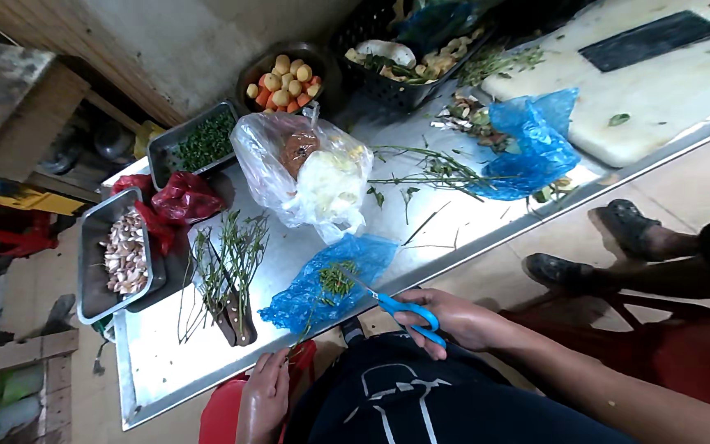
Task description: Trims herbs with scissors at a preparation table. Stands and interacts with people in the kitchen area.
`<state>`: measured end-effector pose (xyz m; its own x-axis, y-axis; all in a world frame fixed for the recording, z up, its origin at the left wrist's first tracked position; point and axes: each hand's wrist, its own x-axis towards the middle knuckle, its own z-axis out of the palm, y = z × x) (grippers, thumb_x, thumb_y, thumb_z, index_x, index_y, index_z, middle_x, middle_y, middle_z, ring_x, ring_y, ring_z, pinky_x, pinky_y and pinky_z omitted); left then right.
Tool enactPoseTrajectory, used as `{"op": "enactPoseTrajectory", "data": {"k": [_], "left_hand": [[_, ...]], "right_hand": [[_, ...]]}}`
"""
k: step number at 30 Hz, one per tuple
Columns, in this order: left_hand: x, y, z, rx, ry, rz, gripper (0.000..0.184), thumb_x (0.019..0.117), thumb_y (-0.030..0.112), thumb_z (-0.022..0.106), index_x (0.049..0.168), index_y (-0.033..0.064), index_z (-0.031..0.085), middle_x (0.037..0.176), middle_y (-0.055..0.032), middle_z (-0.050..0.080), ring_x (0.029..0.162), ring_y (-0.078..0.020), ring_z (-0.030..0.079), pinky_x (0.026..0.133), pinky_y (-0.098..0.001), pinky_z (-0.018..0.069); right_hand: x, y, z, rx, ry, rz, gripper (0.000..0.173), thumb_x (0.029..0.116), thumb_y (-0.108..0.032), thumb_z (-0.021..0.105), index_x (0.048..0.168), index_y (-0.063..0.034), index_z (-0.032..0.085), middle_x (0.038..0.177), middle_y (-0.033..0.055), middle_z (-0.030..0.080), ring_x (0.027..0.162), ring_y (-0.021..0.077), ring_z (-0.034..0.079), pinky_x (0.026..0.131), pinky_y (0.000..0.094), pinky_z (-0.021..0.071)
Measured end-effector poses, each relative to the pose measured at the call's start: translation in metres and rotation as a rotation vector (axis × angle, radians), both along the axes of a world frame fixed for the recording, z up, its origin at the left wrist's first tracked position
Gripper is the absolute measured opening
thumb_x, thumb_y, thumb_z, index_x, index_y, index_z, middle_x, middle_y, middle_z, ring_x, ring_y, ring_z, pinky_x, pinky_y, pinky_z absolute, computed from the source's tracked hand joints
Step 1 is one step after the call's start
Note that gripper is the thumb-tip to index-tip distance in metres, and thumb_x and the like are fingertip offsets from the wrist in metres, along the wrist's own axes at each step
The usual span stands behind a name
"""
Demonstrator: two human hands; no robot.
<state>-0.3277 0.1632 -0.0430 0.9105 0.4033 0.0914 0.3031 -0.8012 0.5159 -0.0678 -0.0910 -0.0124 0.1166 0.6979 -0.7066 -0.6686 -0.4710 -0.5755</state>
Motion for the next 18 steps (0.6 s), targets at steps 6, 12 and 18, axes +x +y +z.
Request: {"op": "enactPoseTrajectory", "data": {"k": [6,12,18], "left_hand": [[-0.003,0.004,-0.003,-0.025,0.001,0.023,0.028,0.0923,0.009,0.055,0.105,-0.0007,0.077,0.088,-0.0147,0.072,0.077,-0.023,0.07,0.072,-0.0337,0.0591],[0.004,0.006,0.021,-0.497,0.207,0.272,0.026,0.0998,0.01,0.053,0.112,-0.0042,0.071,0.089,-0.0079,0.068,0.066,-0.007,0.061,0.063,-0.0217,0.0529],[0.011,0.016,0.042,-1.14,0.178,0.596,0.025,0.107,0.011,0.043,0.119,-0.0027,0.06,0.086,-0.0061,0.068,0.055,-0.0049,0.057,0.048,-0.0172,0.0465]], "right_hand": [[0.001,0.007,-0.001,-0.033,-0.049,0.062,0.024,0.1029,-0.017,0.06,0.124,-0.0066,0.057,0.065,-0.002,0.058,0.047,0.0083,0.058,0.047,0.0217,0.0528],[0.002,-0.006,-0.007,0.047,-0.034,0.046,0.044,0.0929,-0.037,0.068,0.126,-0.011,0.056,0.065,-0.002,0.062,0.05,0.0107,0.063,0.049,0.025,0.0563],[0.004,-0.021,-0.018,0.07,-0.048,0.031,0.061,0.0815,-0.055,0.076,0.124,-0.0148,0.059,0.063,-0.0011,0.063,0.049,0.0118,0.063,0.046,0.0257,0.0555]]}}
